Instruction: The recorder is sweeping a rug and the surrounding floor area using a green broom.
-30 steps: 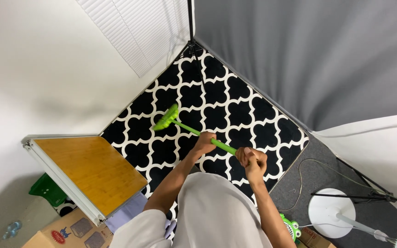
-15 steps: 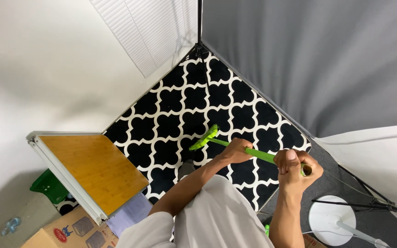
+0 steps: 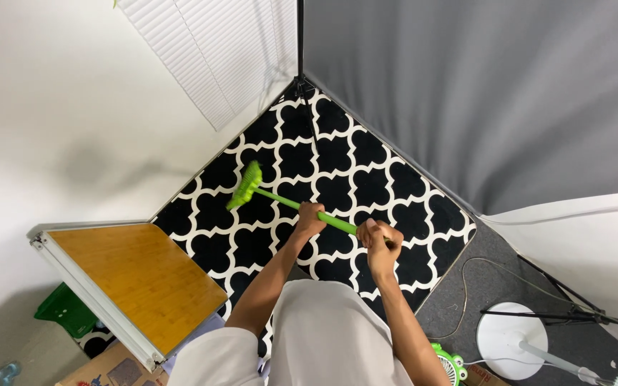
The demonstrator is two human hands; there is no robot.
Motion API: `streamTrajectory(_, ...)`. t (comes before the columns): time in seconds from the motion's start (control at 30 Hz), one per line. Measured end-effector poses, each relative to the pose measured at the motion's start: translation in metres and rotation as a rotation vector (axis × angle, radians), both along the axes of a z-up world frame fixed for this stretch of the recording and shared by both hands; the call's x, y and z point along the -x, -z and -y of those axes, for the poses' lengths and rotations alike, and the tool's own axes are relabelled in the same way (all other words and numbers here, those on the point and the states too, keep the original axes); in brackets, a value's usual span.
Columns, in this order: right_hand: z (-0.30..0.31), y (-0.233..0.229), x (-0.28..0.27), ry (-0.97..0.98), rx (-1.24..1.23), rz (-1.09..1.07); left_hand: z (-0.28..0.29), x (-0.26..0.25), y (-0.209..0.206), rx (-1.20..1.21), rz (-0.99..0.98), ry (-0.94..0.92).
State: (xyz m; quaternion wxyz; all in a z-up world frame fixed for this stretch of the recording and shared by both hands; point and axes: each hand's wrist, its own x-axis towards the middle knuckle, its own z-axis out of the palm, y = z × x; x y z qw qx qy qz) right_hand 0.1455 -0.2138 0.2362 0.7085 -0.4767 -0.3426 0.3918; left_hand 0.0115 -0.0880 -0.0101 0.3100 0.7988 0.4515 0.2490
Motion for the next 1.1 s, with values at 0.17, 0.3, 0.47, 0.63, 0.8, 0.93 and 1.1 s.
streamTrajectory(0.17, 0.024, -0.040, -0.064, 0.133, 0.027, 0.157, 0.044, -0.077, -0.073, 0.569, 0.043, 0.141)
streamTrajectory(0.3, 0.040, -0.100, -0.085, 0.210, -0.054, 0.207, 0.078, -0.132, -0.102, 0.533, 0.164, 0.377)
streamTrajectory(0.47, 0.048, -0.116, -0.083, 0.226, -0.156, 0.138, 0.084, -0.136, -0.121, 0.559, 0.171, 0.349)
streamTrajectory(0.63, 0.045, -0.119, -0.066, 0.185, -0.235, 0.066, 0.063, -0.078, -0.151, 0.568, 0.318, 0.295)
streamTrajectory(0.8, 0.011, -0.079, -0.039, -0.019, -0.211, -0.028, 0.024, -0.013, -0.071, 0.170, 0.100, 0.112)
streamTrajectory(0.93, -0.010, -0.034, -0.003, -0.081, -0.028, -0.079, 0.010, 0.032, -0.052, -0.125, 0.044, -0.020)
streamTrajectory(1.1, -0.001, -0.007, -0.012, -0.124, 0.046, -0.047, 0.038, 0.013, -0.005, 0.086, 0.019, -0.139)
